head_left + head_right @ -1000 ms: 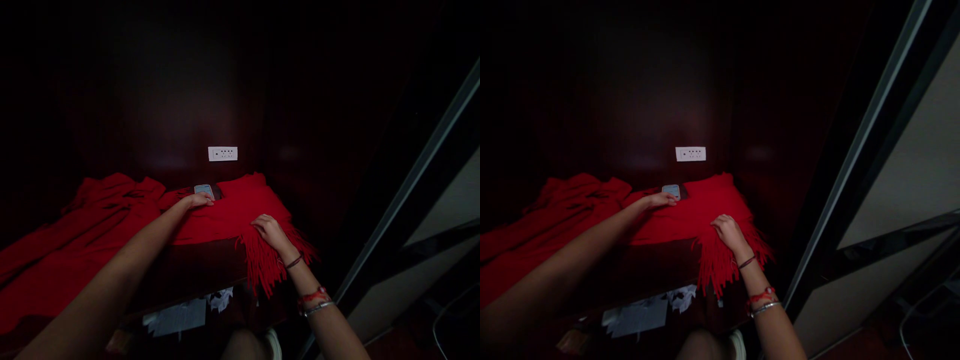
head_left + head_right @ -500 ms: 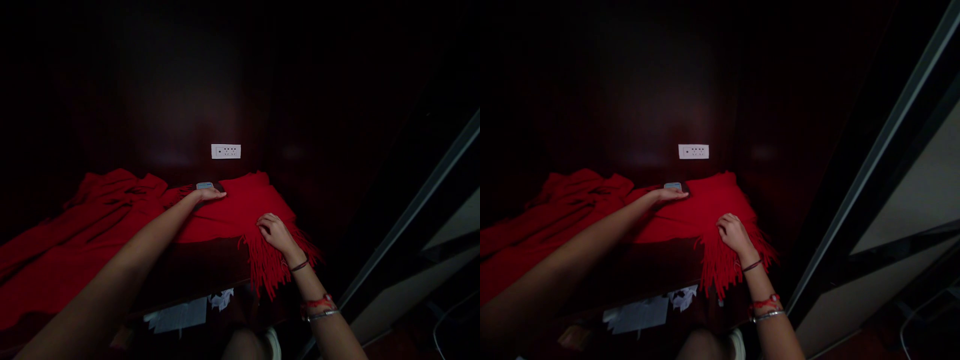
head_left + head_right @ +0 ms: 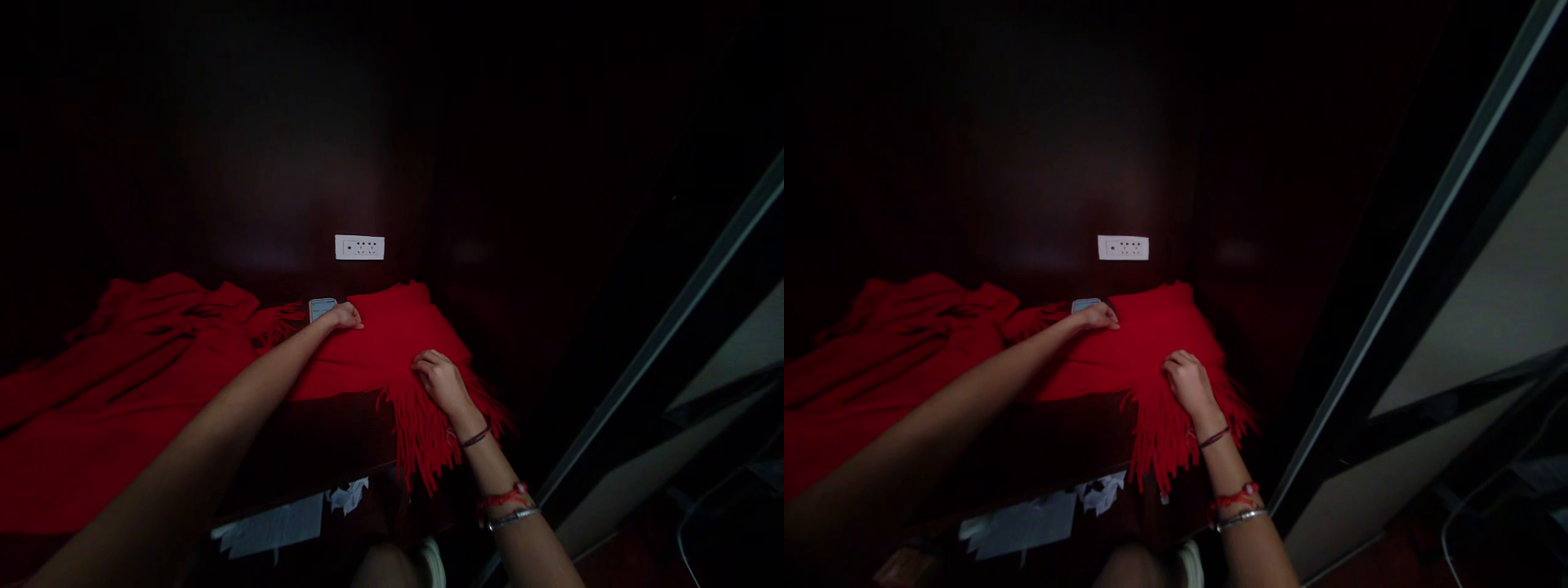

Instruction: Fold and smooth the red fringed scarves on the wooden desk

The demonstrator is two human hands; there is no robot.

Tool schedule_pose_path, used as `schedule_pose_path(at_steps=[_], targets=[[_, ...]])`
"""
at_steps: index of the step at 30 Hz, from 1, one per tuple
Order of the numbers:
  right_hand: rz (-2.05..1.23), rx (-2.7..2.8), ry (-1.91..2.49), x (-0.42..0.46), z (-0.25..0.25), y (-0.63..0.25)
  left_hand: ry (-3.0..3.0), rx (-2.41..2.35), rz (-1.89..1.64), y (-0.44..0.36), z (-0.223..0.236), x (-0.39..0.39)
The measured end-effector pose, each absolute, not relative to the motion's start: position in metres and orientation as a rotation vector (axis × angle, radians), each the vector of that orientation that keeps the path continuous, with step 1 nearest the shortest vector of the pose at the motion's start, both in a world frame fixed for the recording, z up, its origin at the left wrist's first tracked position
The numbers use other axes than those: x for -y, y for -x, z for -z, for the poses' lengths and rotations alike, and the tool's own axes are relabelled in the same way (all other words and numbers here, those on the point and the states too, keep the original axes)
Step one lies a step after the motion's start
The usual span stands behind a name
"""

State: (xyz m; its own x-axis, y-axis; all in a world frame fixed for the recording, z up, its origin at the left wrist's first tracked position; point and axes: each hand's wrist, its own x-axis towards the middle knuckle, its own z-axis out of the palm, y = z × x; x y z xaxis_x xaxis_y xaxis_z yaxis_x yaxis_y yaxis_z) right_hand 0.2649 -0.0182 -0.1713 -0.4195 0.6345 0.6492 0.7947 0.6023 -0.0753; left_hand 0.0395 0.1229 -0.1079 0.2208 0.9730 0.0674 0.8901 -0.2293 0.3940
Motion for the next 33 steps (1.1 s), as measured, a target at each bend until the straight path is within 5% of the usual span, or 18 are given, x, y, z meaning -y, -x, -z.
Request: schedule_pose_path(at_steps=[7, 10, 19, 33], targets=[[0.378, 2.172, 1.208, 0.022, 0.169, -0.264, -2.452, -1.844, -0.643, -0.05, 0.114, -0.088], [0.371, 2.182, 1.204, 0.022, 0.17, -0.264, -2.847, -1.523, -0.727, -0.046, 0.131, -0.043], [0.408, 2.384, 1.151, 0.024, 0.163, -0.268, -3.036, -1.24, -0.146, 0.007, 0.155, 0.001], [0.619, 2.465, 1.292, 0.026, 0.136, -0.27, -2.985, -1.169, -0.577, 0.034, 0.145, -0.011]])
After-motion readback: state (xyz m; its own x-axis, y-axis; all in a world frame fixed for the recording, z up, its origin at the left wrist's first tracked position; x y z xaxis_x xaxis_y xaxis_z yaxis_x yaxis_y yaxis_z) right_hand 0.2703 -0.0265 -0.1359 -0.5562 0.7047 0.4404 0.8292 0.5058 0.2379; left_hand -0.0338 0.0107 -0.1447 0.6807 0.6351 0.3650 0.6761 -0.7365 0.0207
